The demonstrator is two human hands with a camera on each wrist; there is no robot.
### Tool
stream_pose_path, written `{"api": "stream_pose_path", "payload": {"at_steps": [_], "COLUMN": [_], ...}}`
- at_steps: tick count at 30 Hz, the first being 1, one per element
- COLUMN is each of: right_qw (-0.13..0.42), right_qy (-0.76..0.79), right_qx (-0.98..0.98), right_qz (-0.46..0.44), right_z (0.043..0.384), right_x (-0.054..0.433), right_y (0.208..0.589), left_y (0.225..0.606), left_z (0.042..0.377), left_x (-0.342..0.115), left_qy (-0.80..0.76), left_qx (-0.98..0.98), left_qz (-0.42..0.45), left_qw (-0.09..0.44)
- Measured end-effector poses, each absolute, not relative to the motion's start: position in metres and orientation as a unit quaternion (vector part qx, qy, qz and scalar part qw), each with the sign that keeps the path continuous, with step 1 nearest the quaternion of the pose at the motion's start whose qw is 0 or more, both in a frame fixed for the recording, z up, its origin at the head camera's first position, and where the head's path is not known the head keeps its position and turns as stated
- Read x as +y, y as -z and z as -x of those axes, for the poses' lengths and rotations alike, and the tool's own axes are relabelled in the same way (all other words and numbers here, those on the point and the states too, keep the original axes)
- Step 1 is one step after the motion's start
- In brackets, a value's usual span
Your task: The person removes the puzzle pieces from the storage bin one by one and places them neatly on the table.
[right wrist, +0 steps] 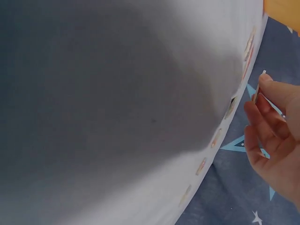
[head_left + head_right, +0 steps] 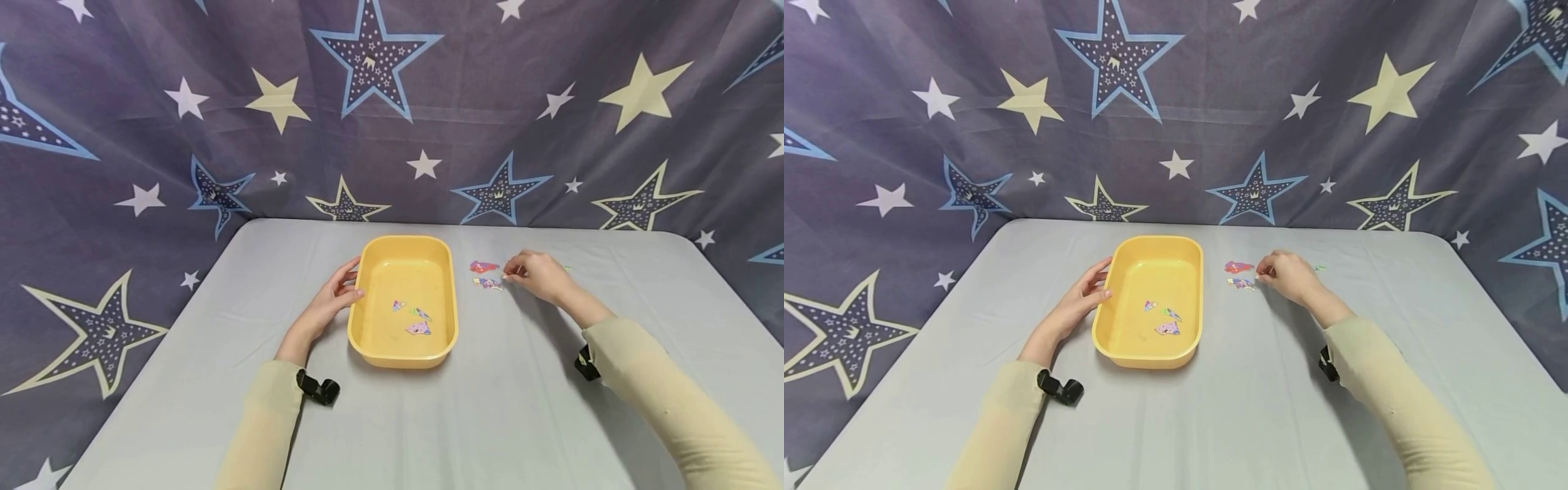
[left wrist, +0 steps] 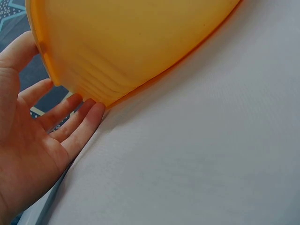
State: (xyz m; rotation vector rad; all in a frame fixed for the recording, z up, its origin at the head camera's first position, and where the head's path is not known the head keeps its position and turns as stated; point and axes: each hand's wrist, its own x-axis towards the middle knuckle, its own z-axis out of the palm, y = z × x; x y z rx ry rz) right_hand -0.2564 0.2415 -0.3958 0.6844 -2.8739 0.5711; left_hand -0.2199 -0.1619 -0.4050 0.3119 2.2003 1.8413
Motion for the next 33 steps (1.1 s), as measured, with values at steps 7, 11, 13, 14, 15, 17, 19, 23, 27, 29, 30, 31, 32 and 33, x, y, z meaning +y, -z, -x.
{"api": "stream_pose_path", "payload": {"at_steps": [7,11,13,14,15,17,19,23,27,29,30,31,32,33], "right_qw": [0.044,0.041,0.04,0.04,0.041,0.042,0.042,0.039,0.04,0.041,0.041,0.04,0.039,0.04], "right_qy": [-0.185,-0.171,-0.165,-0.165,-0.163,-0.161,-0.159,-0.159,-0.167,-0.174,-0.176,-0.176,-0.177,-0.174], "right_qx": [-0.958,-0.961,-0.962,-0.962,-0.962,-0.962,-0.962,-0.963,-0.962,-0.961,-0.96,-0.96,-0.959,-0.959], "right_qz": [-0.215,-0.215,-0.215,-0.215,-0.216,-0.217,-0.217,-0.212,-0.211,-0.212,-0.213,-0.215,-0.216,-0.22], "right_z": [0.257,0.257,0.258,0.258,0.258,0.258,0.258,0.258,0.258,0.257,0.257,0.256,0.256,0.255], "right_x": [0.244,0.246,0.247,0.247,0.248,0.248,0.248,0.247,0.245,0.242,0.24,0.238,0.236,0.233], "right_y": [0.402,0.406,0.407,0.407,0.408,0.408,0.408,0.408,0.406,0.403,0.401,0.398,0.396,0.394], "left_y": [0.404,0.404,0.404,0.404,0.403,0.403,0.403,0.404,0.404,0.404,0.404,0.404,0.403,0.403], "left_z": [0.22,0.22,0.22,0.221,0.221,0.221,0.221,0.221,0.221,0.22,0.22,0.22,0.22,0.22], "left_x": [-0.162,-0.161,-0.161,-0.161,-0.161,-0.161,-0.161,-0.162,-0.162,-0.162,-0.162,-0.162,-0.162,-0.162], "left_qy": [-0.634,-0.634,-0.634,-0.633,-0.632,-0.632,-0.632,-0.632,-0.631,-0.63,-0.63,-0.63,-0.63,-0.629], "left_qx": [0.755,0.755,0.755,0.756,0.757,0.758,0.757,0.757,0.758,0.758,0.759,0.759,0.759,0.76], "left_qz": [-0.107,-0.109,-0.108,-0.107,-0.105,-0.103,-0.102,-0.103,-0.103,-0.104,-0.104,-0.103,-0.104,-0.104], "left_qw": [0.128,0.126,0.126,0.126,0.127,0.128,0.128,0.129,0.129,0.129,0.128,0.128,0.128,0.127]}}
